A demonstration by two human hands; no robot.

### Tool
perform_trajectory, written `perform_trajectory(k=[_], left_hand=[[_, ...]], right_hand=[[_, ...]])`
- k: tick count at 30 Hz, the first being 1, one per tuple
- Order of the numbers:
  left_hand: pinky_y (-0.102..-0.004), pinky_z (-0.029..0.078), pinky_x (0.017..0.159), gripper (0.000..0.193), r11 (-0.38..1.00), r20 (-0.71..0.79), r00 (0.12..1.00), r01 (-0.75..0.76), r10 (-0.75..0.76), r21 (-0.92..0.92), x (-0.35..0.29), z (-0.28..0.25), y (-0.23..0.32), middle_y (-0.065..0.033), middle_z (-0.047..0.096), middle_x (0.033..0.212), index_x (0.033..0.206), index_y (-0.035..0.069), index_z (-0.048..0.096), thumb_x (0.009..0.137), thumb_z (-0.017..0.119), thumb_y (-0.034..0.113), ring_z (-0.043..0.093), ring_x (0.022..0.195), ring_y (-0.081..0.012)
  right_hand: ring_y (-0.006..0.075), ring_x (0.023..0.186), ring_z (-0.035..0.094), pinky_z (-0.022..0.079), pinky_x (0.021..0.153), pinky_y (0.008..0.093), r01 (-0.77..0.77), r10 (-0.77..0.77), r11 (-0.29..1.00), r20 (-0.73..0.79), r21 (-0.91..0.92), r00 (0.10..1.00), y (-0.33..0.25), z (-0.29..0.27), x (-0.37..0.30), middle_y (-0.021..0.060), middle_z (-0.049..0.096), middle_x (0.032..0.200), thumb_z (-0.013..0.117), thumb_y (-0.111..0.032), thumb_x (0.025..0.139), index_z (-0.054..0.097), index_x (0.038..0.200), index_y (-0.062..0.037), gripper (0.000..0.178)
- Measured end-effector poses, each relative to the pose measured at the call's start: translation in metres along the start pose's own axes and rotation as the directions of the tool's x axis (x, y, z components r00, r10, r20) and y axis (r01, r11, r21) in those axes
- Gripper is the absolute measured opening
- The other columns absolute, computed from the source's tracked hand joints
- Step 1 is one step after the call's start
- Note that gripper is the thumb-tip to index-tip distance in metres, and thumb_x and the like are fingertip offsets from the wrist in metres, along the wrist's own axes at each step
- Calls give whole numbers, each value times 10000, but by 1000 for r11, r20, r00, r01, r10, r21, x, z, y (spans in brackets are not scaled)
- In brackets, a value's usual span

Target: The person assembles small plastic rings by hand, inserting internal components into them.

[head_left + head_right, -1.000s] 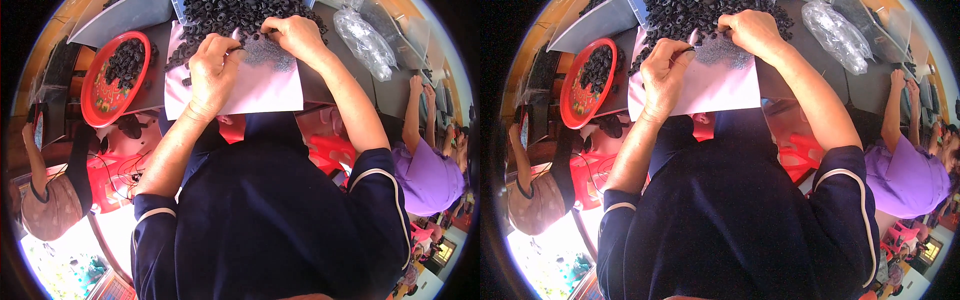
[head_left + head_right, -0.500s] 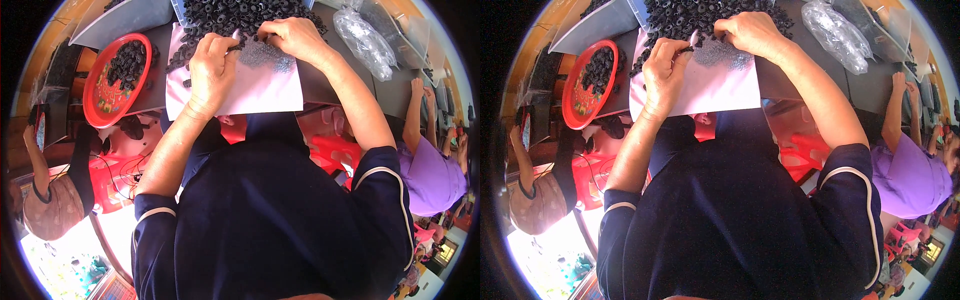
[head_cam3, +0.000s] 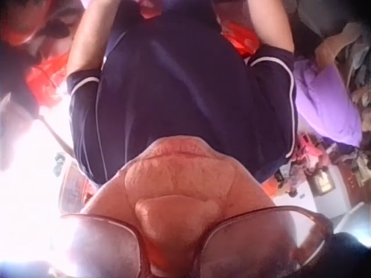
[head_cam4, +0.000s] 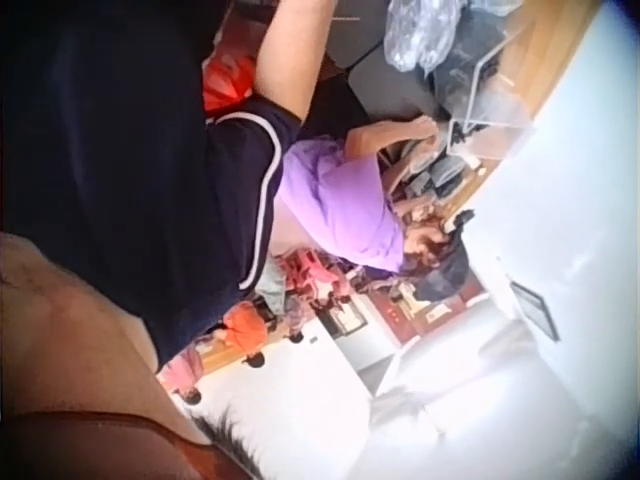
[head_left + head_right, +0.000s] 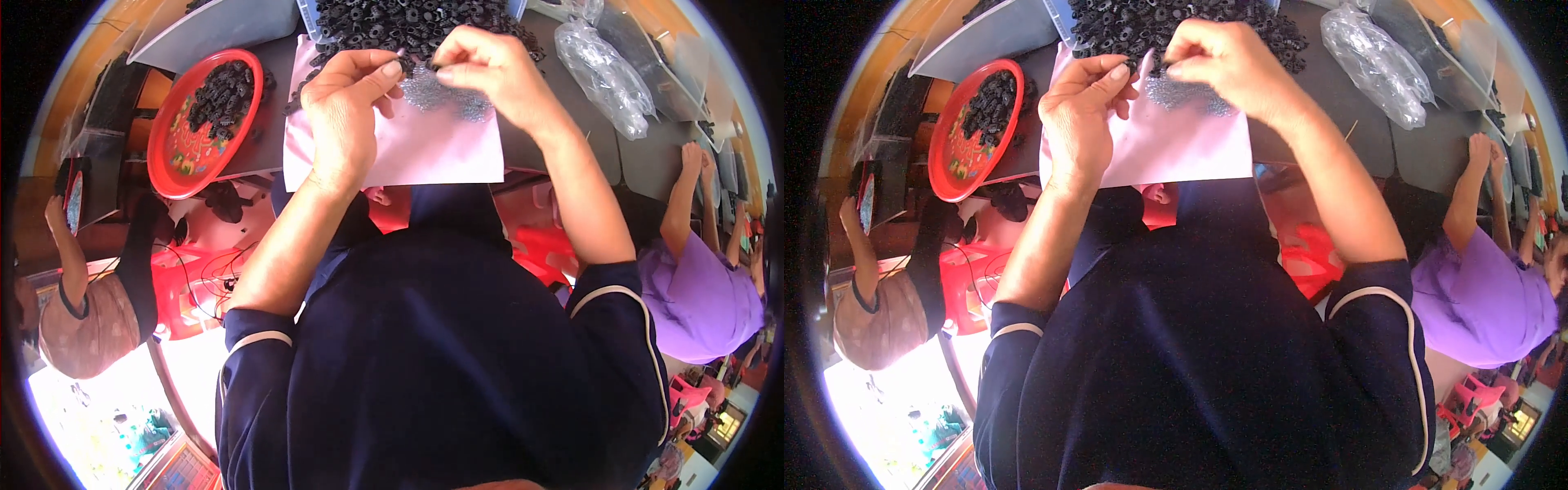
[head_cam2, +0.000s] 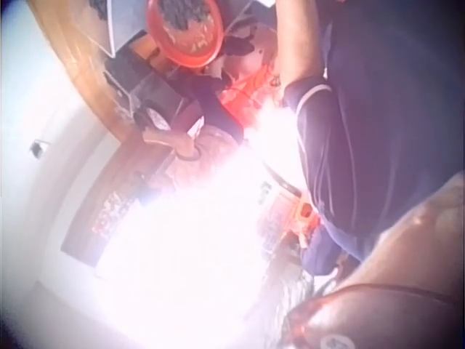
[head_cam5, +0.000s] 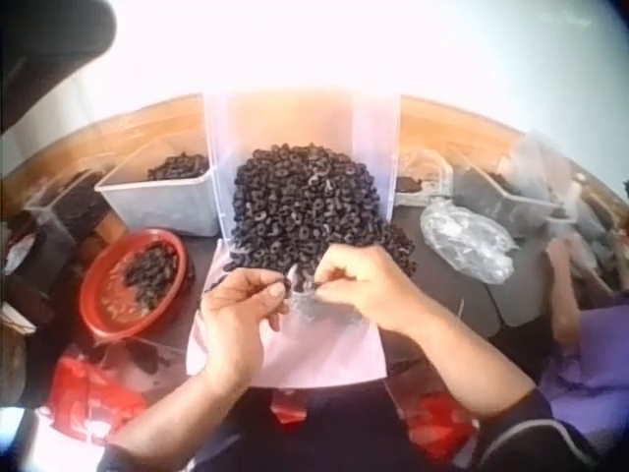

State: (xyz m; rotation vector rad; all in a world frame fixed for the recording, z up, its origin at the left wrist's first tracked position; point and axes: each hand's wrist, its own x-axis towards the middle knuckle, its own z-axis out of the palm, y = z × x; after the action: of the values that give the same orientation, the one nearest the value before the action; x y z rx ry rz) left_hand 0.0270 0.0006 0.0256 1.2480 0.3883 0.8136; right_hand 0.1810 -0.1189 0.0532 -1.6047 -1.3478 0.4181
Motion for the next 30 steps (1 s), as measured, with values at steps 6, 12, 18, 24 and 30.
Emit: perform_trajectory(k=[6,12,18,24,30], left_hand=[[-236,490,633,112,967,-163,986,-66,26,-244,1,11,-1,-96,674,813,948,-54,645,853,652,4,626,714,-142],[-232,507,649,115,961,-209,976,-2,-59,-278,-14,7,6,-85,665,837,953,-52,647,869,665,25,609,712,-125],[-239,479,591,153,985,-108,993,30,-49,-172,-23,-9,3,-94,668,842,1007,-59,648,873,652,16,594,690,-127],[-270,473,561,181,976,23,987,163,-162,-142,-34,-12,-1,-147,666,861,1060,-78,605,907,603,20,610,680,-168],[-240,470,540,161,968,38,984,180,-176,-175,-33,-14,-4,-133,666,857,1015,-70,610,868,632,-9,616,690,-152]], right_hand=[[220,633,626,466,574,324,199,-194,979,-110,37,975,-22,61,-16,114,625,718,657,0,739,584,798,1,94],[263,626,624,467,556,342,257,-250,966,-198,11,948,-34,85,-24,117,610,735,614,63,699,575,786,-5,117],[129,752,636,493,712,241,201,-171,976,-267,88,948,-36,61,-20,61,662,790,660,9,802,677,895,12,95],[103,774,600,479,754,245,-38,99,939,-163,342,982,-32,41,-10,52,669,861,574,-49,864,685,947,13,152],[98,709,613,465,663,229,-58,134,908,-156,414,979,-18,48,-10,35,679,792,655,-116,821,702,909,-16,141]])
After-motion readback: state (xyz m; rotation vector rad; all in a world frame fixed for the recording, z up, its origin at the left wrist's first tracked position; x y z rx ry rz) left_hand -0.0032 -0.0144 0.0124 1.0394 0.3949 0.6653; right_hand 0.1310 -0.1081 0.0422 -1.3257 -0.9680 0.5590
